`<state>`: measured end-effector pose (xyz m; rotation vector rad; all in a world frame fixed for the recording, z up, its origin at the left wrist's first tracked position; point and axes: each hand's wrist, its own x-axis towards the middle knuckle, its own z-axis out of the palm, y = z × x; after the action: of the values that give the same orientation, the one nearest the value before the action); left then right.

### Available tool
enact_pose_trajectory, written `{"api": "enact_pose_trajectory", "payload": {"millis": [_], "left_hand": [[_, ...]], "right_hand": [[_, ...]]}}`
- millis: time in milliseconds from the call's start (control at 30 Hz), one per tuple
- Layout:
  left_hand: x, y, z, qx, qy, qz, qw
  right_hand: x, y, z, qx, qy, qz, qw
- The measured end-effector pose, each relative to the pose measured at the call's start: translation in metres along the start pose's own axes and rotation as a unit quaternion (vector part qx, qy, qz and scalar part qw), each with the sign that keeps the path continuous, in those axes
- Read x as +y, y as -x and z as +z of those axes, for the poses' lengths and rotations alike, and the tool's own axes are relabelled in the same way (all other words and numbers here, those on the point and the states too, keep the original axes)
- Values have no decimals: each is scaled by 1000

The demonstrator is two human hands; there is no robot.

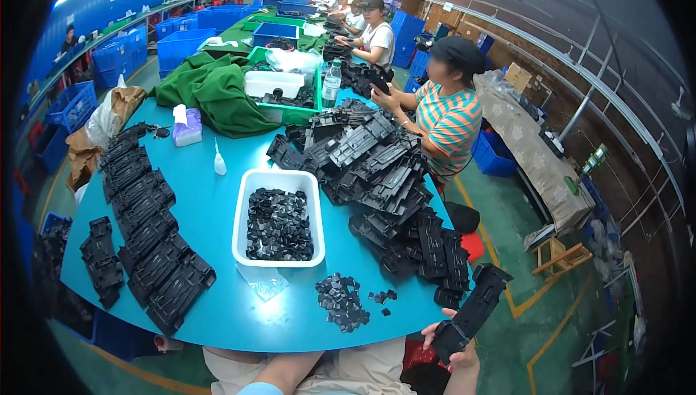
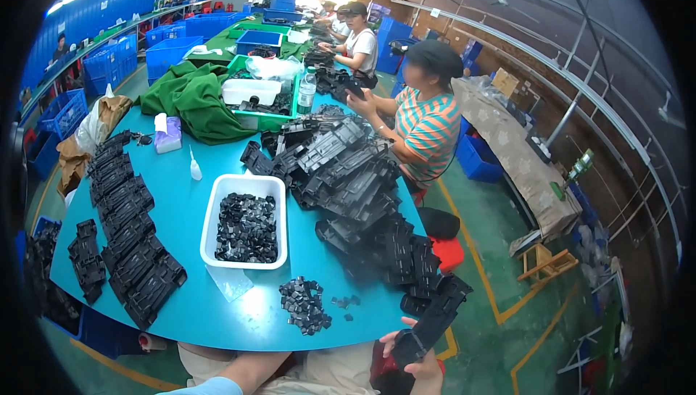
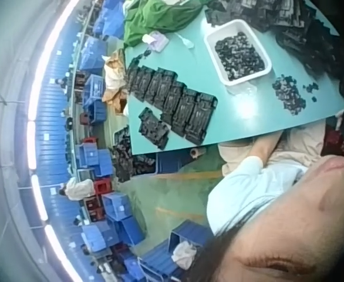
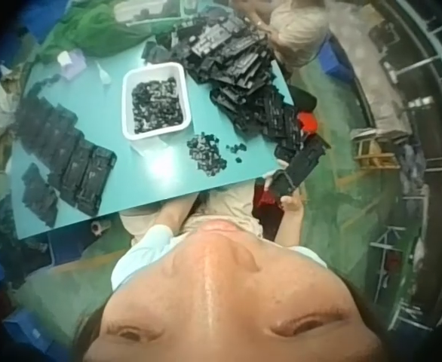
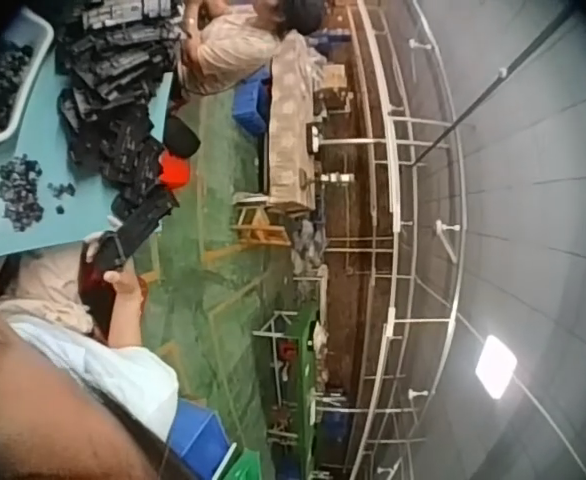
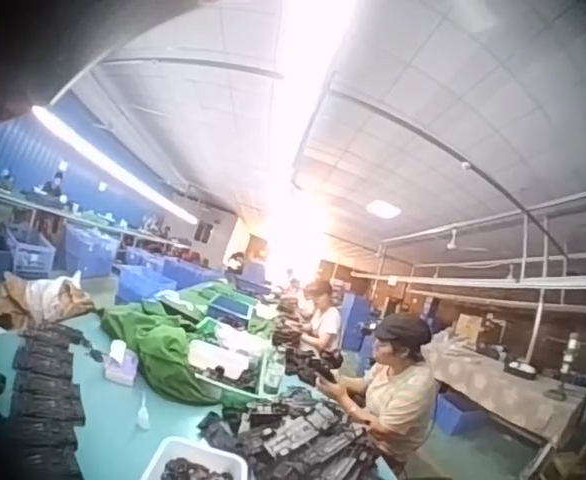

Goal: The person repeatedly picks up plastic toy car chassis and attaches small black plastic pieces onto them by hand.

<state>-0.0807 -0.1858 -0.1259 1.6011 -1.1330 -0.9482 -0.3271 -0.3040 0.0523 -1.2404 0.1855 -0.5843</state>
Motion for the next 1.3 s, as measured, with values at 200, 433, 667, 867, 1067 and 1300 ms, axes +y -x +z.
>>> {"api": "enact_pose_trajectory", "payload": {"millis": [200,433,667,867,1067,1300], "left_hand": [[18,-13,-7,-47,35,15,998],[-52,61,88,-105,70,16,992],[87,128,4,-323,-49,136,935],[227,144,-139,-120,-48,188,974],[326,70,-206,475,-357,470,653],[350,15,-225,547,-378,562,491]], "right_hand": [[-11,-2,11,-17,53,-10,998],[-14,-16,20,-37,36,0,999],[-5,-54,34,-94,35,6,995],[4,-89,48,-135,29,-46,989],[27,-85,49,-119,-21,-59,991],[32,-71,30,-85,-3,-60,995]]}}
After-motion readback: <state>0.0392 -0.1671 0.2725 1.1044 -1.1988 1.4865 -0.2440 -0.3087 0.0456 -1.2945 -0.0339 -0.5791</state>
